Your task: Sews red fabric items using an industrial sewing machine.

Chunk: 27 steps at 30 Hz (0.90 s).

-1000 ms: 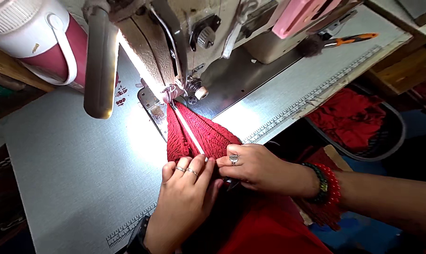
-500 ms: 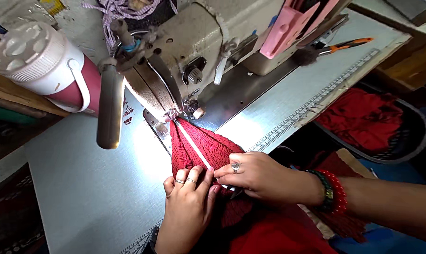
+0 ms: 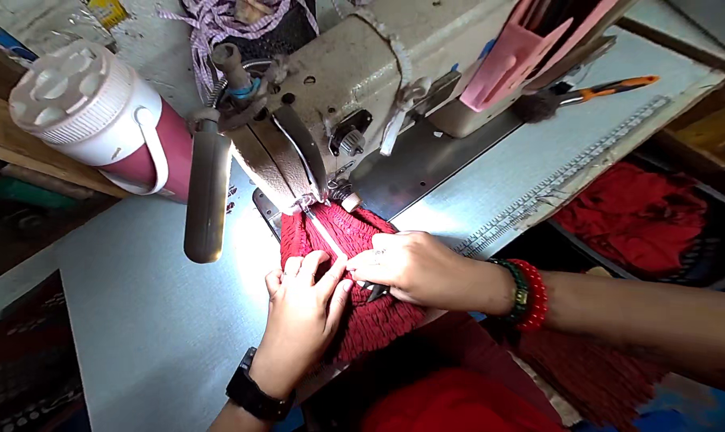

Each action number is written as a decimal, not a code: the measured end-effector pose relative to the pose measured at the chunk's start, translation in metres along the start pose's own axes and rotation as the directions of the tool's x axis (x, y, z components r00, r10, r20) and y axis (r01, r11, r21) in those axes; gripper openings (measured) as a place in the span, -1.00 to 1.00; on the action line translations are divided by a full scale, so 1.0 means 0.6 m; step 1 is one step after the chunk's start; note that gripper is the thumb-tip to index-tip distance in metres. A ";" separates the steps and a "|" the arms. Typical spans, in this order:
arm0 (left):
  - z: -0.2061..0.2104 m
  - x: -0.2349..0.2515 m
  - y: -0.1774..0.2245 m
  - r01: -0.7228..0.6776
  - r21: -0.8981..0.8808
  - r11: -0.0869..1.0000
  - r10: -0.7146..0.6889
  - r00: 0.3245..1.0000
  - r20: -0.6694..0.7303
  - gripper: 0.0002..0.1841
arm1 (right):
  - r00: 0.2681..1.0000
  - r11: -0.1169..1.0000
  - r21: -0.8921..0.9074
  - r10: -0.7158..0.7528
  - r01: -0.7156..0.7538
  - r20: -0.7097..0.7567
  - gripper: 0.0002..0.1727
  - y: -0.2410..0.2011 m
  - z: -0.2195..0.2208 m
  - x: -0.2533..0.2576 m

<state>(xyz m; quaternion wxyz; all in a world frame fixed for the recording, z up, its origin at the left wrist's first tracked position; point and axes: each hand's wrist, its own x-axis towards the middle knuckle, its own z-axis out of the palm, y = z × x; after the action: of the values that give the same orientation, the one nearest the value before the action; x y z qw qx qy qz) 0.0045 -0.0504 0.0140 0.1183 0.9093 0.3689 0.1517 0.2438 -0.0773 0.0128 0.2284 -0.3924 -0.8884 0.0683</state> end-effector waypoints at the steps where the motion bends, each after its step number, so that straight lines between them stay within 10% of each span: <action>1: -0.001 0.004 -0.005 0.004 -0.010 1.000 -0.004 1.000 0.000 -0.59 | 1.000 1.000 0.002 0.004 -0.004 -0.002 -0.77 0.003 0.002 0.005; 27: 0.008 0.045 -0.061 0.023 -0.010 1.000 -0.024 0.986 -0.167 -0.63 | 0.996 0.996 0.002 0.085 -0.085 -0.015 -0.76 0.058 0.028 0.067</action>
<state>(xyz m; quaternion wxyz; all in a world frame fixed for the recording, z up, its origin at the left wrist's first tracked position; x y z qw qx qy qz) 0.0013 -0.0062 0.0027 0.0926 0.8886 0.3876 0.2274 0.2356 -0.0231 0.0017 0.2325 -0.4302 -0.8690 0.0757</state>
